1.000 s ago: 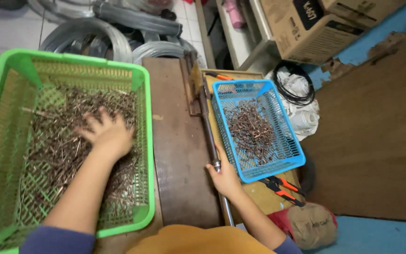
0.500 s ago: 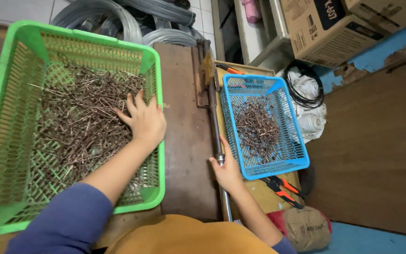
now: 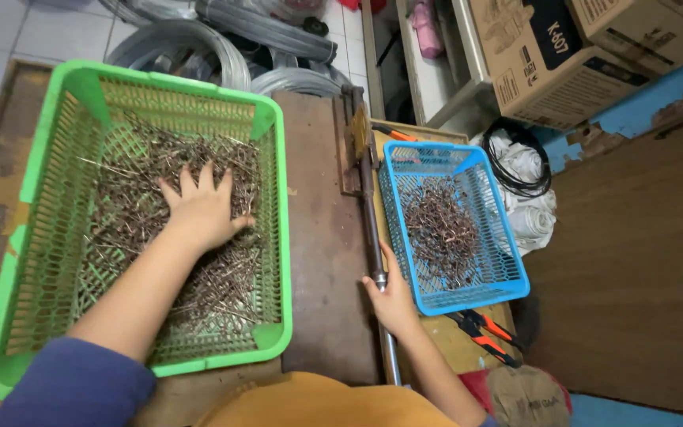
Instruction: Manually bending small metal hooks using a lever-operated jig on a workbench.
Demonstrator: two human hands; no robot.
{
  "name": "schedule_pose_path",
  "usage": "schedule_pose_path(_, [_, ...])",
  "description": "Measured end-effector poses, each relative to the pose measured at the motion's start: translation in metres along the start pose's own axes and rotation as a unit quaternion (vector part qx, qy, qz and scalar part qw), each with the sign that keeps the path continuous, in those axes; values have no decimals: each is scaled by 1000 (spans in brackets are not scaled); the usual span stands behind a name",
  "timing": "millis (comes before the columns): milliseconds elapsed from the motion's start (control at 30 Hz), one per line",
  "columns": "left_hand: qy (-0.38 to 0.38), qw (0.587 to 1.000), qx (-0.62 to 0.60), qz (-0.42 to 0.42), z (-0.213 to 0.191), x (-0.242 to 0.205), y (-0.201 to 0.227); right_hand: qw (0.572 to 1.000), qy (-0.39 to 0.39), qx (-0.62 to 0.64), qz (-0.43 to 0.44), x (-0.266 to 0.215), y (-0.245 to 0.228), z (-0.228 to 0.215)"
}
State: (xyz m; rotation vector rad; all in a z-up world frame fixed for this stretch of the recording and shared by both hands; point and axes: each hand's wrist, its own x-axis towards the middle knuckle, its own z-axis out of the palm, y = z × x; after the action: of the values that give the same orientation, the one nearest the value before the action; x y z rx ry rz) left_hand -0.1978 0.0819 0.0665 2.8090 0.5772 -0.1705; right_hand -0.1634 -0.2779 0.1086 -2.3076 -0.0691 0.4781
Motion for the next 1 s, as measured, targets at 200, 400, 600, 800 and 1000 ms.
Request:
schedule_pose_path(200, [-14, 1000, 3, -11, 0, -14, -14, 1000, 10, -9, -18, 2, -3, -2])
schedule_pose_path(400, [32, 999, -7, -1, 23, -9, -25, 999, 16, -15, -28, 6, 2, -4])
schedule_pose_path(600, [36, 999, 16, 1, 13, -14, -22, 999, 18, -20, -18, 9, 1, -4])
schedule_pose_path(800, [3, 1000, 2, 0, 59, 23, -48, 998, -8, -62, 0, 2, -11, -1])
schedule_pose_path(1000, [4, 999, -23, -35, 43, 17, -48, 969, -51, -242, 24, -1, -14, -2])
